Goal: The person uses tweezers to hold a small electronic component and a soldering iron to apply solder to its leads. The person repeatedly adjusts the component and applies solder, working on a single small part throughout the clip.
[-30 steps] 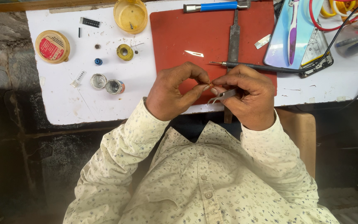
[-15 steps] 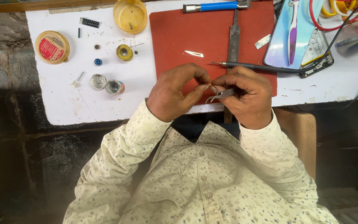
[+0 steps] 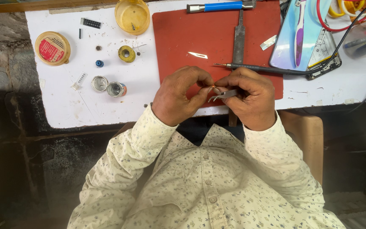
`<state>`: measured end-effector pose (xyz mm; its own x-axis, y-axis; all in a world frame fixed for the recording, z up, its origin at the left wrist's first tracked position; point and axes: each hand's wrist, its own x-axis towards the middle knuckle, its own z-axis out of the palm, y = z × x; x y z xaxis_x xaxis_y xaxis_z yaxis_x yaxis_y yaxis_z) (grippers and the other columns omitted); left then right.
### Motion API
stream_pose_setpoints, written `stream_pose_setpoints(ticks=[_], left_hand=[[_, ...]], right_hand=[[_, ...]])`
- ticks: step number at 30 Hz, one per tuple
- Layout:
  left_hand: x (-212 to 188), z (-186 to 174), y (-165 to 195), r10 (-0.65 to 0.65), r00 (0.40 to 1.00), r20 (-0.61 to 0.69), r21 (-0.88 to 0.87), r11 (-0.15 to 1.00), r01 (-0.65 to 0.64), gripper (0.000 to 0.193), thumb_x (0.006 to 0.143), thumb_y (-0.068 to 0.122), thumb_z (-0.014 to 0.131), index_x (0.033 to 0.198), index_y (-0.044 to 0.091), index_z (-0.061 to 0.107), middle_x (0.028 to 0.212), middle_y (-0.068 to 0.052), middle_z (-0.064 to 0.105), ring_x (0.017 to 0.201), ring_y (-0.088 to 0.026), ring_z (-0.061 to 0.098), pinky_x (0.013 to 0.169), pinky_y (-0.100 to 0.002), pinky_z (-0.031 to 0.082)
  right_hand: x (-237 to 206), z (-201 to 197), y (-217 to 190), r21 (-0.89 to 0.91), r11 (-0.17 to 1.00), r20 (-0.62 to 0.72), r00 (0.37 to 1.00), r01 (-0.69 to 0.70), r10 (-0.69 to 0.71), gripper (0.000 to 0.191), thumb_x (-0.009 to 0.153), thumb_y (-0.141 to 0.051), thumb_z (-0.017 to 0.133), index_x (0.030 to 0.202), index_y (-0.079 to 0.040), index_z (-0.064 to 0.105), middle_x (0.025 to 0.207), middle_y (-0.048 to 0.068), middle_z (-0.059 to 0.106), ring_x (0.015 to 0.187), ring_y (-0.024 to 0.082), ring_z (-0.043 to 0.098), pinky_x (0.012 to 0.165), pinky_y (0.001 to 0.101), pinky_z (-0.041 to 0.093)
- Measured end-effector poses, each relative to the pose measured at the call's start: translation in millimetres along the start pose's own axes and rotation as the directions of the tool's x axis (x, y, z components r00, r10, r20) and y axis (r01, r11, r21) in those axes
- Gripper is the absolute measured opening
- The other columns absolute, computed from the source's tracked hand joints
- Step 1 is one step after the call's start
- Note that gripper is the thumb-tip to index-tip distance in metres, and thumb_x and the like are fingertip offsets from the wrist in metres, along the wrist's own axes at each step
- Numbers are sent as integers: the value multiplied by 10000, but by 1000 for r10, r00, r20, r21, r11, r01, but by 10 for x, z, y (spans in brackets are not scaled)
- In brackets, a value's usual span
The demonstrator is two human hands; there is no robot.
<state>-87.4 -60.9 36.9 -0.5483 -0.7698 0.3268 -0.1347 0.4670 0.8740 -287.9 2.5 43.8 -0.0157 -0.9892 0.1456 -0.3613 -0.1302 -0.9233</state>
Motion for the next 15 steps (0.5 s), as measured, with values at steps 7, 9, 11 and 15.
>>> stream_pose_setpoints(ticks=[7,9,11,15], left_hand=[[-30,91,-12,-47,998,-47,-12,999,46,166,898,5,753,1022,37,648,947,-77,710,896,-215,718,803,-330,588],[-36,119,-18,-54,996,-69,-29,998,53,165,896,-1,744,1025,35,647,963,-78,716,906,-209,722,814,-323,595],[-38,146,-23,-74,994,-80,-37,997,71,161,902,1,747,1023,36,646,963,-77,718,904,-204,724,813,-319,596],[-46,179,-32,-98,991,-94,-38,995,95,157,906,-1,752,1017,38,648,957,-76,720,899,-200,721,809,-319,591]], right_hand=[[-24,-86,33,45,999,-32,999,-21,23,278,828,143,735,1089,47,732,996,61,674,855,93,685,733,200,568],[-45,-151,48,70,997,-46,999,-15,18,300,840,149,707,1121,46,726,1031,60,677,912,101,709,808,215,604],[-87,-229,69,16,999,-67,997,-32,33,287,849,134,767,1120,42,741,1001,56,667,870,95,663,745,206,548],[-147,-366,139,-25,998,-117,992,-54,50,250,890,116,799,1117,20,756,1005,44,678,848,91,646,717,201,510]])
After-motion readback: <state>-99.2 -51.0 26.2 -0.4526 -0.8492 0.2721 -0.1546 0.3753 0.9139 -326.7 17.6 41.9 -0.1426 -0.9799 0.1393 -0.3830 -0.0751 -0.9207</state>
